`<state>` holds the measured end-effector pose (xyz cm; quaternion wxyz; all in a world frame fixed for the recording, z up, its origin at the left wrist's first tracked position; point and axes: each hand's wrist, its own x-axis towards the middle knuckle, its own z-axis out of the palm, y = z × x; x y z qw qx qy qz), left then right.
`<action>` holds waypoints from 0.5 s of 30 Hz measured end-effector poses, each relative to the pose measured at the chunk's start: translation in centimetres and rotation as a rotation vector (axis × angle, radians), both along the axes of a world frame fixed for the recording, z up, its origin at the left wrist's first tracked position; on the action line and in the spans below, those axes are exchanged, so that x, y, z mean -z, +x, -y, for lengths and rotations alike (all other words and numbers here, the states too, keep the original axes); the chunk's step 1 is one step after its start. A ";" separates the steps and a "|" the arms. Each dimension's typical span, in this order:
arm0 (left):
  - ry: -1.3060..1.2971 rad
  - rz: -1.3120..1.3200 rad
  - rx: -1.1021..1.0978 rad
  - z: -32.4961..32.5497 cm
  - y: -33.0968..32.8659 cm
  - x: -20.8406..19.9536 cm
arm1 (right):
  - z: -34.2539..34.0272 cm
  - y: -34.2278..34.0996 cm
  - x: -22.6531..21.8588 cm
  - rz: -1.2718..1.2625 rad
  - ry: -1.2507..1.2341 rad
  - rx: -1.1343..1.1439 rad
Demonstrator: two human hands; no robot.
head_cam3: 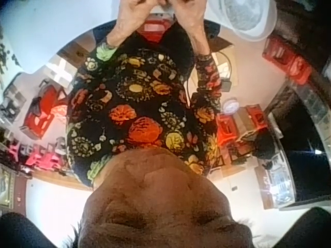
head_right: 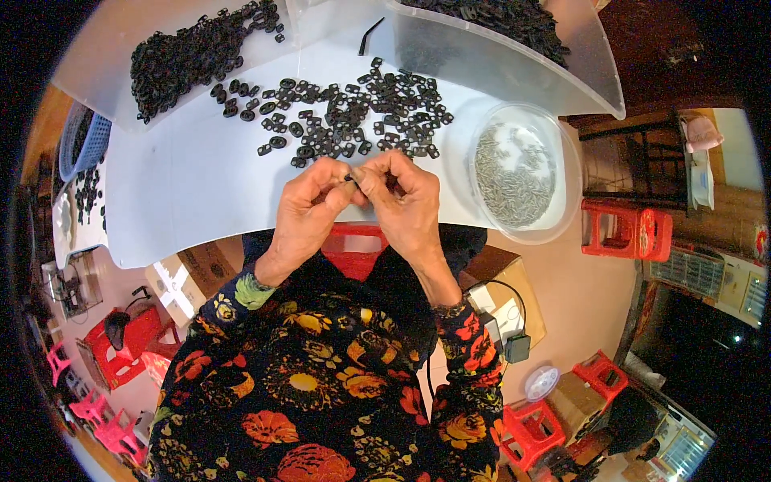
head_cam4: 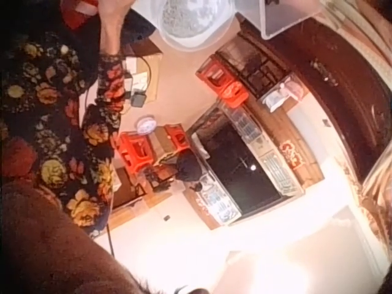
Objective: The person assembles components by picking up metal pins from a plastic bowl, inserting them into black plastic pieces, and pressing the parts together by hand.
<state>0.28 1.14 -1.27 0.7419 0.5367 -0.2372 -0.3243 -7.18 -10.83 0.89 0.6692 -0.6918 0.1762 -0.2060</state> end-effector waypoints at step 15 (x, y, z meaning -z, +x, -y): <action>0.023 0.029 0.005 -0.3 0.6 -0.5 | 0.1 0.1 -0.7 -0.025 0.039 -0.026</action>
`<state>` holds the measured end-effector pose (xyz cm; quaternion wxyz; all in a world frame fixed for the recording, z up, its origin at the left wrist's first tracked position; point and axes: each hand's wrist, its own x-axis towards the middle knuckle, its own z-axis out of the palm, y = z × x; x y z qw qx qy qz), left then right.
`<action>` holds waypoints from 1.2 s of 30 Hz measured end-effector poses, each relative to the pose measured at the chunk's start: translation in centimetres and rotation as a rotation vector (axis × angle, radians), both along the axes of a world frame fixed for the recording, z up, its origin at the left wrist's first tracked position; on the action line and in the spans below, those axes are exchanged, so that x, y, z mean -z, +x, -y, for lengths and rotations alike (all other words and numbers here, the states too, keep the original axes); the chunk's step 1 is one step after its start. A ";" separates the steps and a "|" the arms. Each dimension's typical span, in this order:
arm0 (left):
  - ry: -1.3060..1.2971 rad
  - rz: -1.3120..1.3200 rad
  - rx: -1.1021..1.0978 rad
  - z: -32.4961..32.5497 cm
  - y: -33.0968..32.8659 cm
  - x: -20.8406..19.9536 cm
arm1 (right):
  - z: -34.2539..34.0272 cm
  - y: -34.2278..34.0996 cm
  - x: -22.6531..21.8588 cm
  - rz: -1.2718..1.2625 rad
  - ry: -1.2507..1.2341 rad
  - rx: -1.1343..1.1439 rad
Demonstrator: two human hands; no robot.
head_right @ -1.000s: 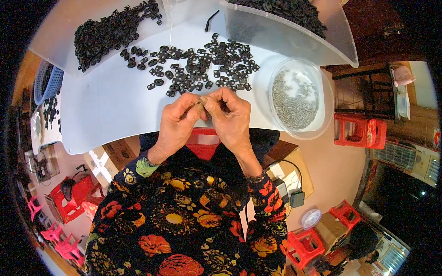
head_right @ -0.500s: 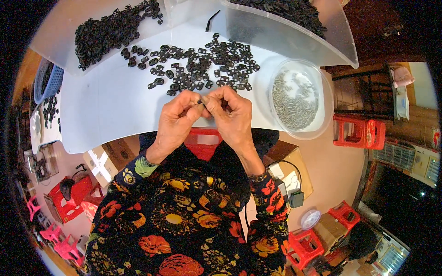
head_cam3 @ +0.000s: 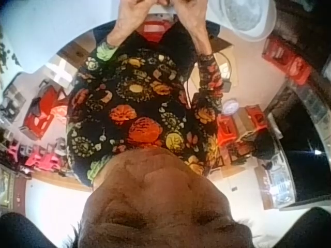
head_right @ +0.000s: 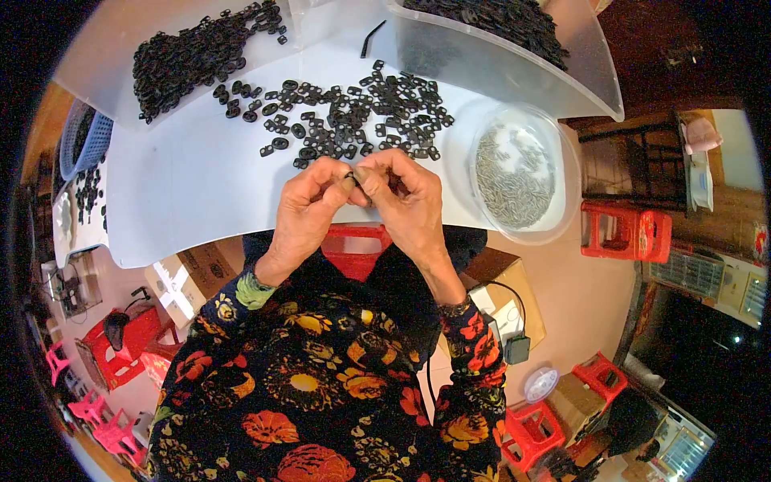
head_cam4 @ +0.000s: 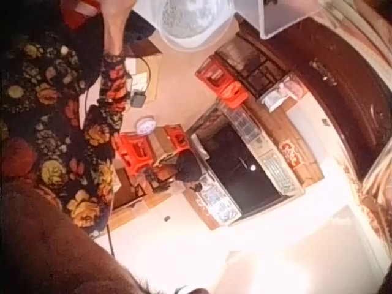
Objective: The person assembles components by picking up metal pins from a plastic bowl, inserting them into black plastic pieces, and pressing the parts together by hand.
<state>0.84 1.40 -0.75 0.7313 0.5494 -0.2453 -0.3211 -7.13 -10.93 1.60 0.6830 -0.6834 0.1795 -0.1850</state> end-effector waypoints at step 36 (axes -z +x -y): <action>0.543 1.278 -0.012 -4.8 9.9 -2.1 | -0.7 -0.6 1.9 0.142 0.107 0.063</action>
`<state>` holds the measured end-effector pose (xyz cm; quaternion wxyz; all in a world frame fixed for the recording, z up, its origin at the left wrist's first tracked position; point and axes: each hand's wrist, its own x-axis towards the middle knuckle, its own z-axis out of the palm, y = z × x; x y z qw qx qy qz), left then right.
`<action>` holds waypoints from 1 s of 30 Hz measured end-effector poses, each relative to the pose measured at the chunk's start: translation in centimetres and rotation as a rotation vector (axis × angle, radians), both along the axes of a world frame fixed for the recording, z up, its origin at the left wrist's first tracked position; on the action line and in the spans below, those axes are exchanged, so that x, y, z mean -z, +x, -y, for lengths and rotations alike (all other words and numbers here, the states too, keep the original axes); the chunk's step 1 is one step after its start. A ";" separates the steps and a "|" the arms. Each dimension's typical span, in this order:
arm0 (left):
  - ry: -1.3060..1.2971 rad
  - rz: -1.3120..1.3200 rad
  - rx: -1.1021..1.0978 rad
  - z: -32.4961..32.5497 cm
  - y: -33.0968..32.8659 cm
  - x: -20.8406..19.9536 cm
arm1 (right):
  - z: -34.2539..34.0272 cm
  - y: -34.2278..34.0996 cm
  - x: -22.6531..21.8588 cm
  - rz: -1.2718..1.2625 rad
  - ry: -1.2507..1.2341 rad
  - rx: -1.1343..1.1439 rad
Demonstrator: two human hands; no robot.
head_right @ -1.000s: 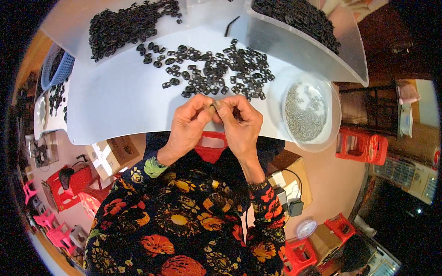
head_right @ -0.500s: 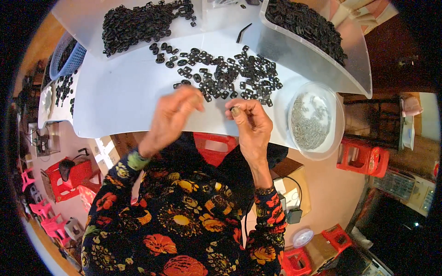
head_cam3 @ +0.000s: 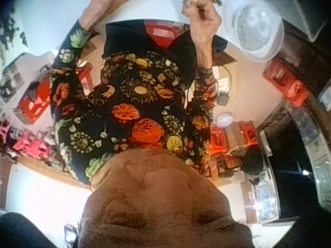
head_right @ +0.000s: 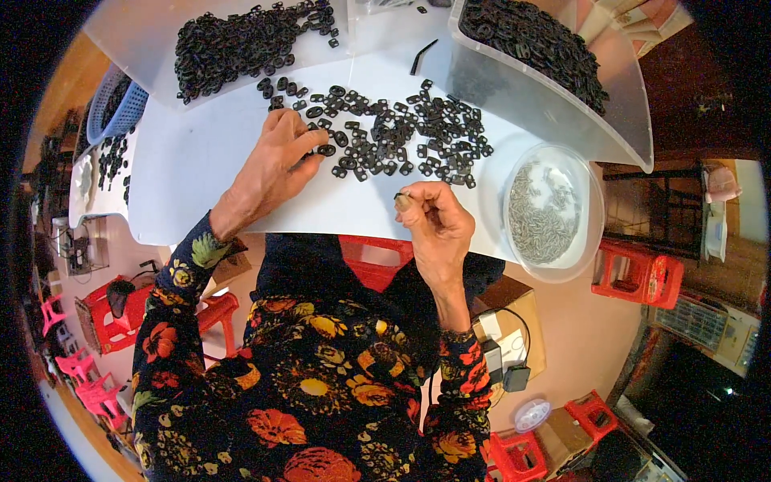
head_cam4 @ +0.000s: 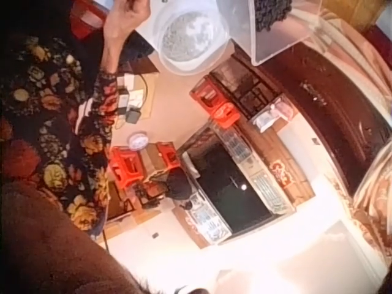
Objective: The person assembles components by picking up metal pins from a plastic bowl, inserting them into black plastic pieces, and pressing the parts together by hand.
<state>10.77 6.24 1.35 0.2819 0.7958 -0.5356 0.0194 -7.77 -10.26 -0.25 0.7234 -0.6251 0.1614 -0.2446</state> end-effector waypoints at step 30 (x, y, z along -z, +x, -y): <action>-0.196 -0.629 0.129 4.6 -6.3 -1.7 | 0.4 -0.2 0.1 0.204 0.067 -0.049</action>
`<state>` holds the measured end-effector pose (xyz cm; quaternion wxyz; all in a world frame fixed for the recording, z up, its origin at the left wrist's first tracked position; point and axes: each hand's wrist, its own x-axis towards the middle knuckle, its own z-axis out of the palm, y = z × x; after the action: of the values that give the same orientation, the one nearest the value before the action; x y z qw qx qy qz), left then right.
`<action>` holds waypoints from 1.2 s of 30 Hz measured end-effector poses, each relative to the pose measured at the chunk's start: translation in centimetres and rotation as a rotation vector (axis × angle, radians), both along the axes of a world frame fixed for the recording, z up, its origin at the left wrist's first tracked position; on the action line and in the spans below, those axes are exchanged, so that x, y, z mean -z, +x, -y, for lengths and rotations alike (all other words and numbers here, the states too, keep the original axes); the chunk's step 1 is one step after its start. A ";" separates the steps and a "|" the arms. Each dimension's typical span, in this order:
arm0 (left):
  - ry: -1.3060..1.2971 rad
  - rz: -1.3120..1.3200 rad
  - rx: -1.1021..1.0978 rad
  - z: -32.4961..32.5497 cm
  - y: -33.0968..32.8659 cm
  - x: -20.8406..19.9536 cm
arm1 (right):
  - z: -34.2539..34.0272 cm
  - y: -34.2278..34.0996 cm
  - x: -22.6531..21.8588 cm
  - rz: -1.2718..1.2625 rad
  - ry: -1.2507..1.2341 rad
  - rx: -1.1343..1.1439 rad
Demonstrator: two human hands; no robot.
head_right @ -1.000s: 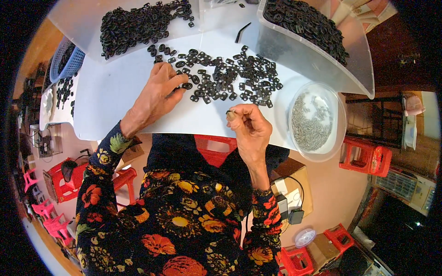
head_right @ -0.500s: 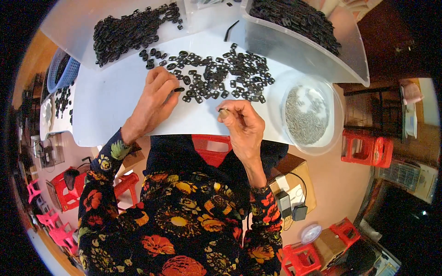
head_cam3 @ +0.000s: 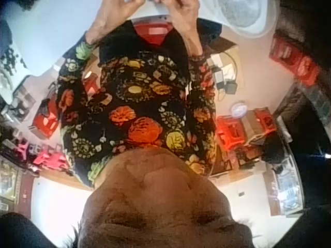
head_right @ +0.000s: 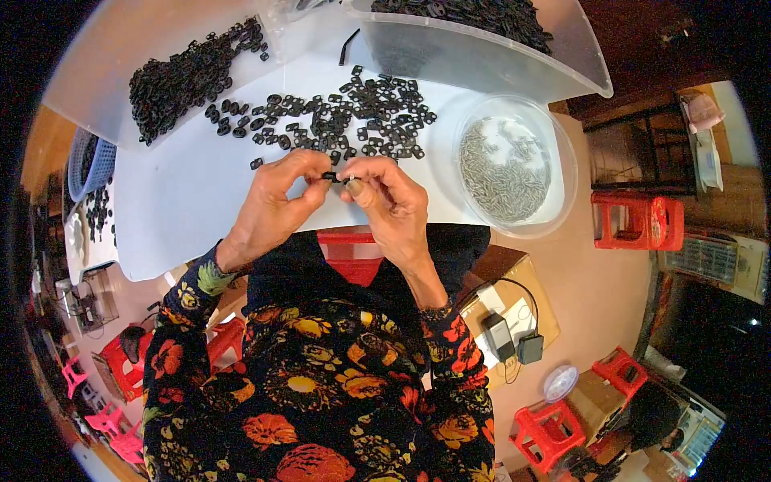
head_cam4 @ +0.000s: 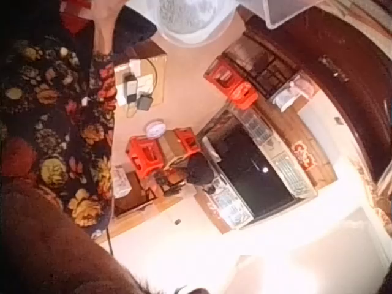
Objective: The person assembles components by picking up metal pins from a plastic bowl, inserting them into black plastic pieces, and pressing the parts together by hand.
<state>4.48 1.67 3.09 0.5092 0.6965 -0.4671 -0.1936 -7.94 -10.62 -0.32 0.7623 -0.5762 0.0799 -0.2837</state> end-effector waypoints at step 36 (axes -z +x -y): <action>-0.103 0.096 0.167 2.8 1.8 -0.4 | -1.0 0.5 0.4 -0.079 -0.050 0.179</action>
<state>6.27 -1.08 3.52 0.5035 0.6364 -0.5568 -0.1772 -7.47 -9.61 -0.67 0.7154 -0.5965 0.1542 -0.3295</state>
